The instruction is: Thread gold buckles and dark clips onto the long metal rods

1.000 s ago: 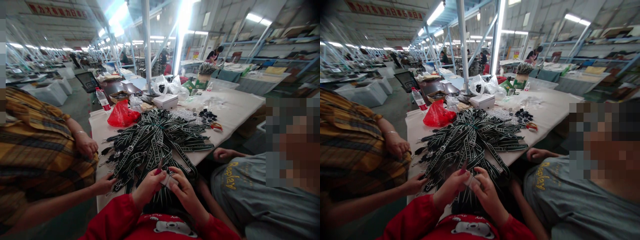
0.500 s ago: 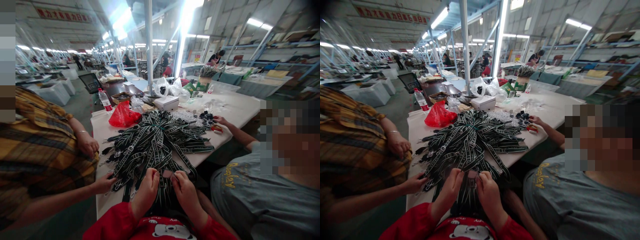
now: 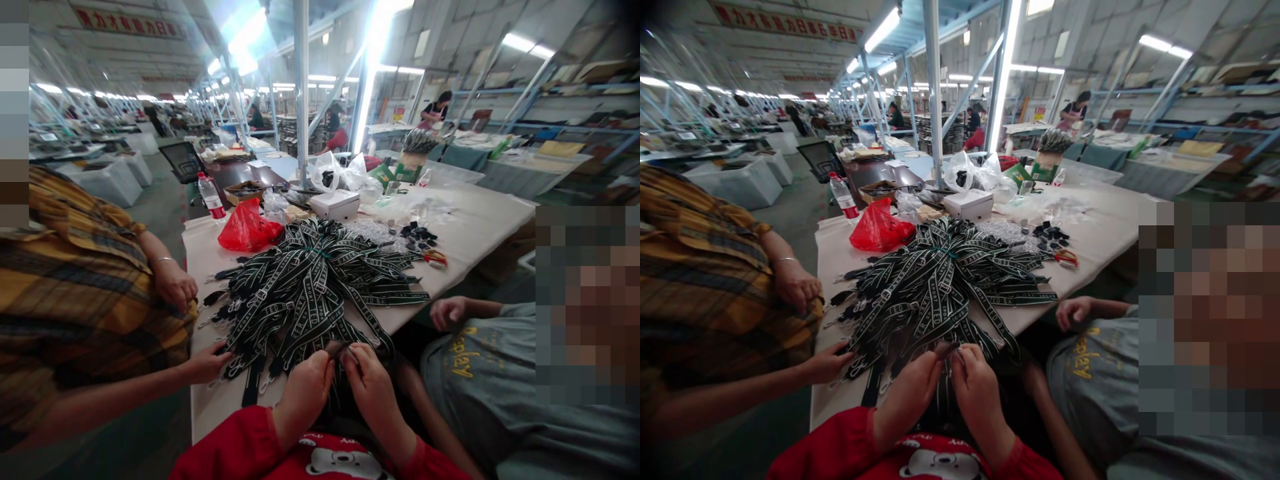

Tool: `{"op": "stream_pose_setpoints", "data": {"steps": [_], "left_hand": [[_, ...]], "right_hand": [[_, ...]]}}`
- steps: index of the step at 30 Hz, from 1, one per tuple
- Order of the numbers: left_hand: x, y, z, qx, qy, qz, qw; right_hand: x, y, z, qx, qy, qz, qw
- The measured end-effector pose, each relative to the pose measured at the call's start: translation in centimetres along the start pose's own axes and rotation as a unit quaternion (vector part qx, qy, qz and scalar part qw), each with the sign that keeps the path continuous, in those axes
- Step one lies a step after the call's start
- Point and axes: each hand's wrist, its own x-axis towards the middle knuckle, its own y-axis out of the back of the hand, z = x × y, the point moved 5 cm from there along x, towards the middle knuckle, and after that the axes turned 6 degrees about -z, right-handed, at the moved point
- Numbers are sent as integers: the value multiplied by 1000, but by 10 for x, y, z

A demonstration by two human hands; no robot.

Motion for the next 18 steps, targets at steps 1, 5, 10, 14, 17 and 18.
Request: {"op": "stream_pose_setpoints", "data": {"steps": [1, 5, 10, 14, 17, 18], "left_hand": [[1, -1, 0, 3, -3, 3, 1000], [6, -5, 0, 13, -15, 13, 1000], [6, -8, -3, 30, 0, -4, 1000], [6, -8, -3, 60, 4, -25, 998], [6, -11, -4, 87, 9, -53, 995], [6, -12, -5, 95, 12, -57, 994]], "right_hand": [[0, -1, 1, -1, -2, -5, 1000], [-1, -8, 2, 8, -4, -24, 1000], [0, -12, 10, 92, -49, -14, 994], [-1, -19, 16, 112, -51, -32, 992], [-4, -23, 21, 127, -74, -25, 989], [-5, -24, 22, 130, -79, -24, 988]]}}
